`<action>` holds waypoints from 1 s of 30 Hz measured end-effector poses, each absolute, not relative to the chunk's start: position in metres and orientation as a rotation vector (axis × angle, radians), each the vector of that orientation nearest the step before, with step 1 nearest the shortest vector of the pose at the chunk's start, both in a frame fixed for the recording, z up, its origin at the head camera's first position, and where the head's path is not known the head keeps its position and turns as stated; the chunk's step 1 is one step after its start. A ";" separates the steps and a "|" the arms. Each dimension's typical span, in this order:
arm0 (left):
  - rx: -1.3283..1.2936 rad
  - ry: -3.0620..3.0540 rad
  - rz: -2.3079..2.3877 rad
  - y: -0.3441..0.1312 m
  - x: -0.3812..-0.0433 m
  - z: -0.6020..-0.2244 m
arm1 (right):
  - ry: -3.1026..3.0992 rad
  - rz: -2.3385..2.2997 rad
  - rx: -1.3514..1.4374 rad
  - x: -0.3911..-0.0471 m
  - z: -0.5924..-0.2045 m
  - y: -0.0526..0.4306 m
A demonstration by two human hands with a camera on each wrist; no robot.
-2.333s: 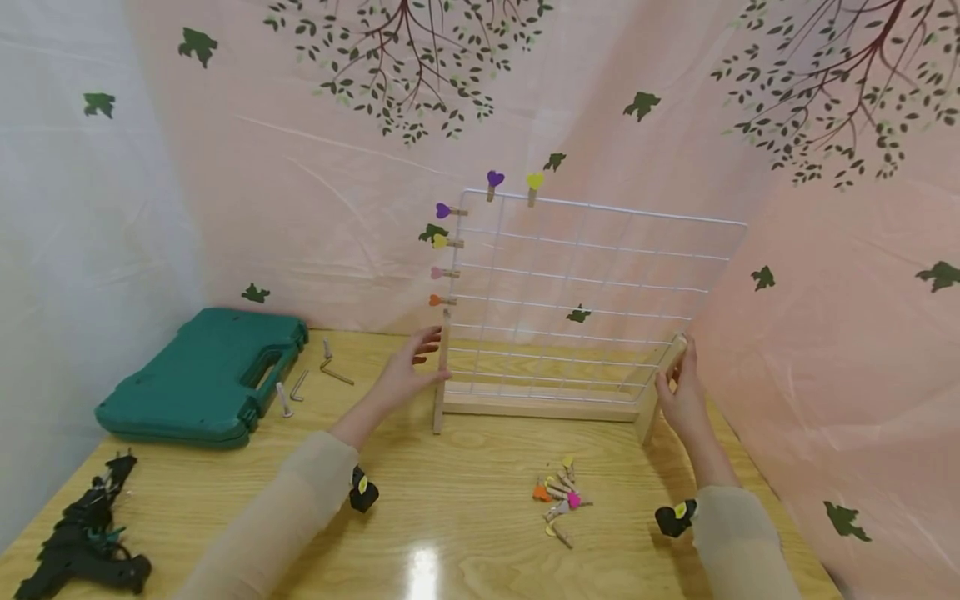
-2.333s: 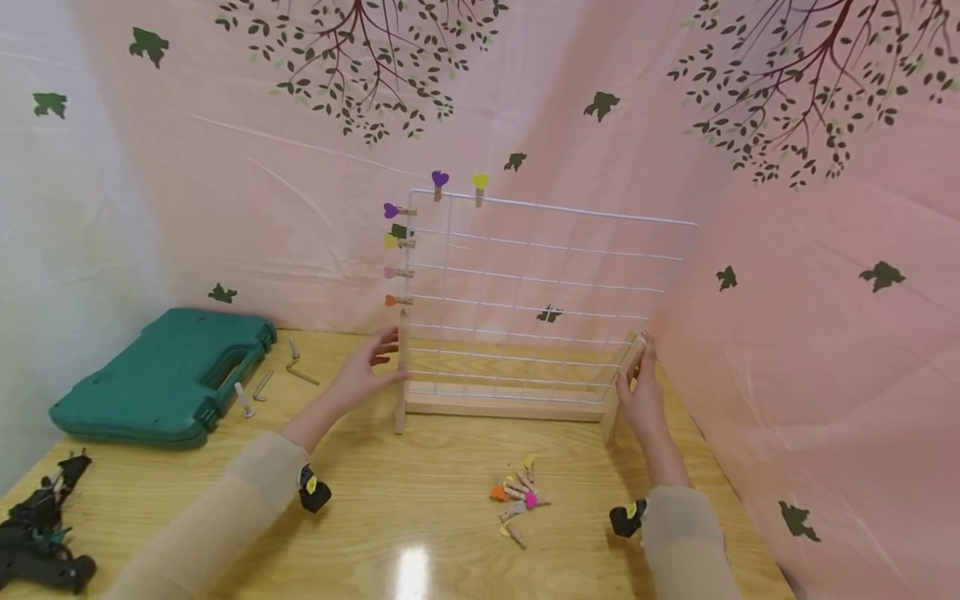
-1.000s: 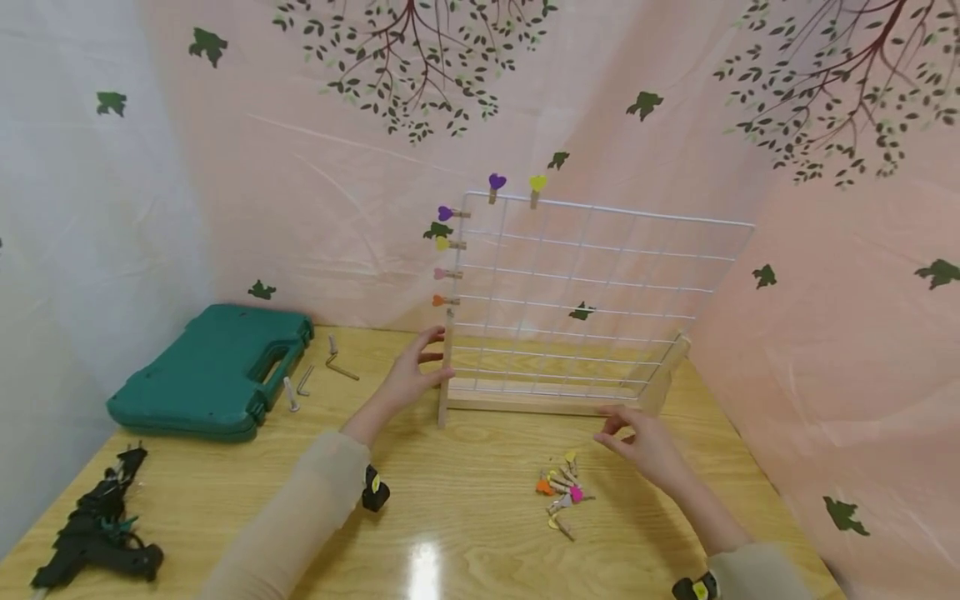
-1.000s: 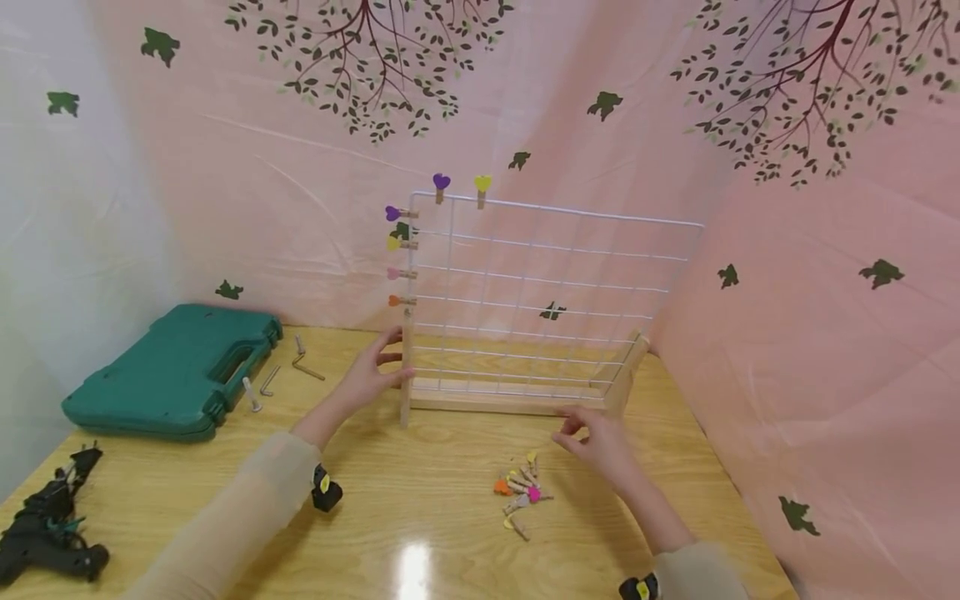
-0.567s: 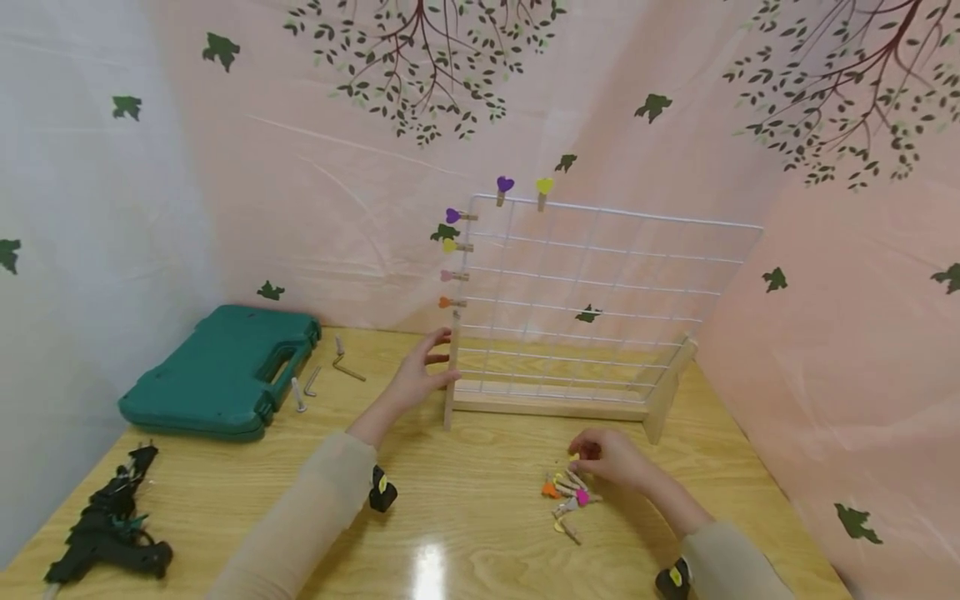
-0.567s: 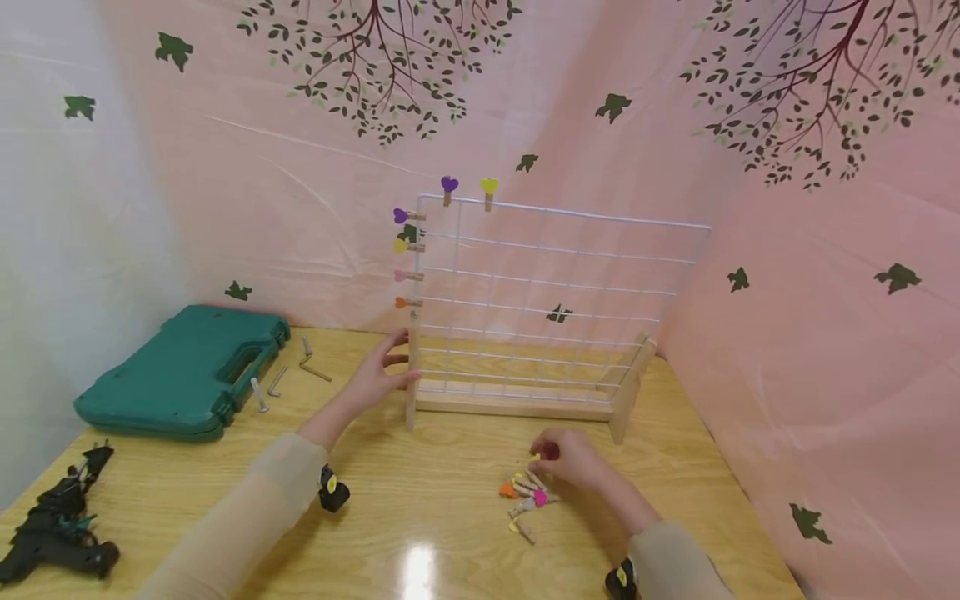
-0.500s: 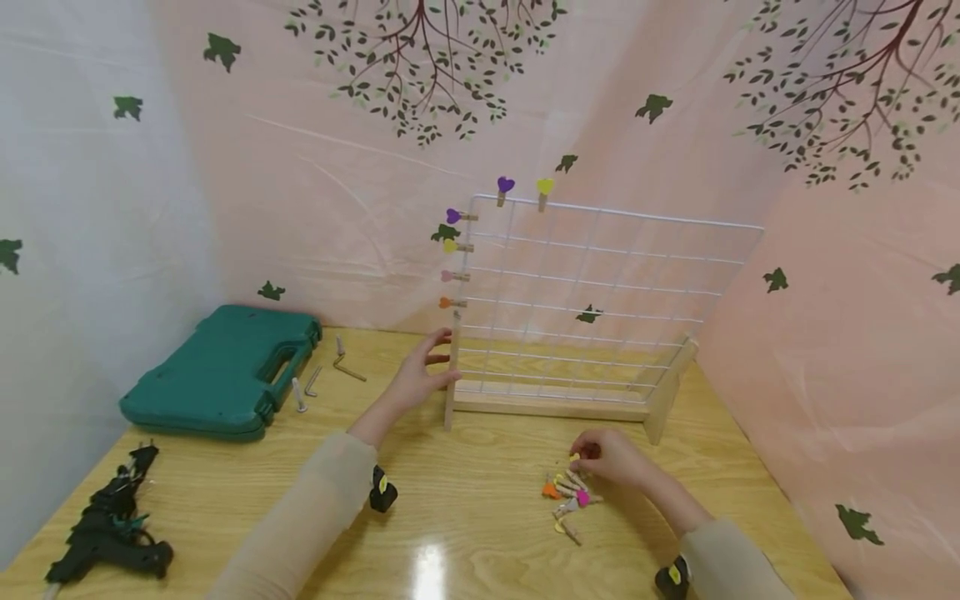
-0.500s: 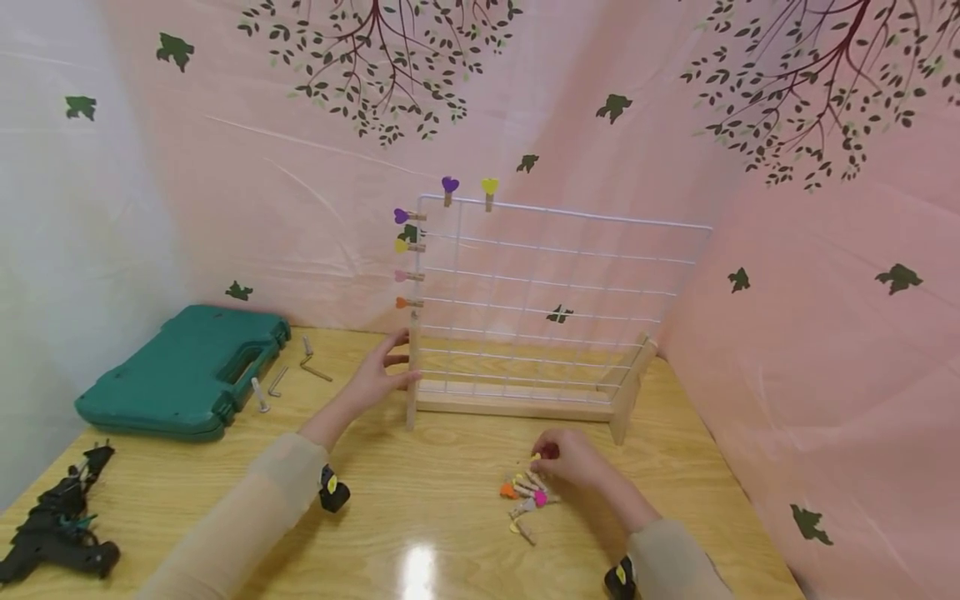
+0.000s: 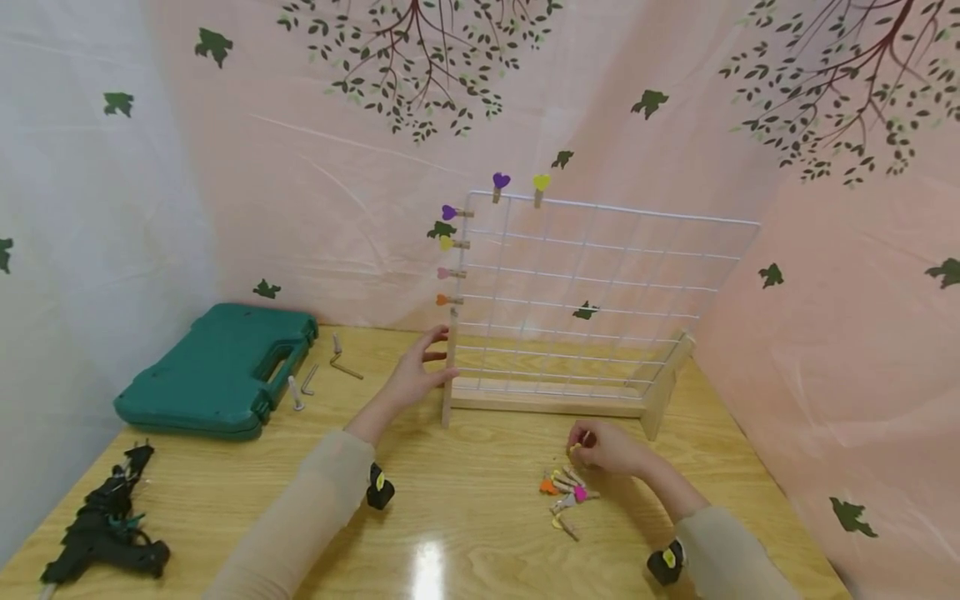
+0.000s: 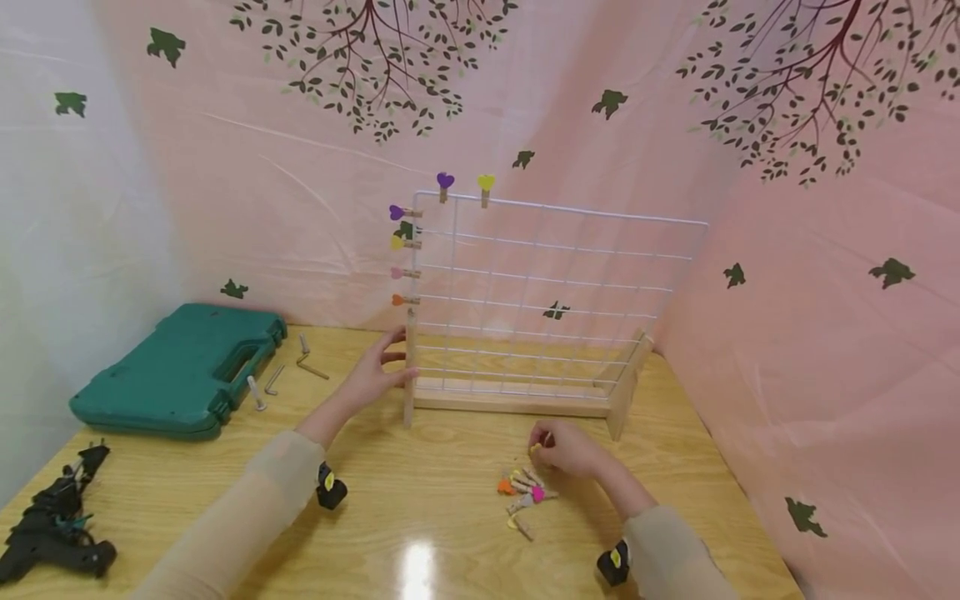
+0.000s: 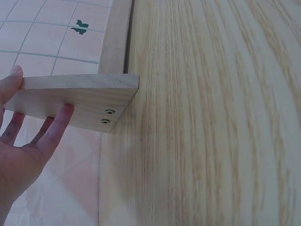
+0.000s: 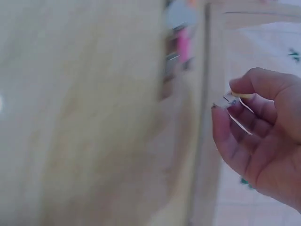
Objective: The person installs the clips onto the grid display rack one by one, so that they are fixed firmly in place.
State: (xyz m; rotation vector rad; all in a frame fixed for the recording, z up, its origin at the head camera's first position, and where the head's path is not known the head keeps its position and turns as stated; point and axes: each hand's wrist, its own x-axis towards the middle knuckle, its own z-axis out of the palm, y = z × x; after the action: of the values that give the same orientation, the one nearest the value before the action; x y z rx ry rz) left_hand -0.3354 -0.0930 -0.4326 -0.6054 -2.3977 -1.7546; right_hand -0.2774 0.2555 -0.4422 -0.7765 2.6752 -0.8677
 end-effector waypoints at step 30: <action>-0.611 -2.368 -1.858 -0.094 -0.335 -0.431 | 2.961 -2.093 -1.025 -0.306 -0.178 0.193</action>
State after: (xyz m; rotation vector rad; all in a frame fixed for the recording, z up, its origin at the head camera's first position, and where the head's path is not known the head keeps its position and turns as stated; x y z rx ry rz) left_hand -0.3352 -0.0935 -0.4310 -0.6107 -2.3678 -1.8583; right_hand -0.3062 0.1934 -0.1780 -1.0252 2.9613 -2.0929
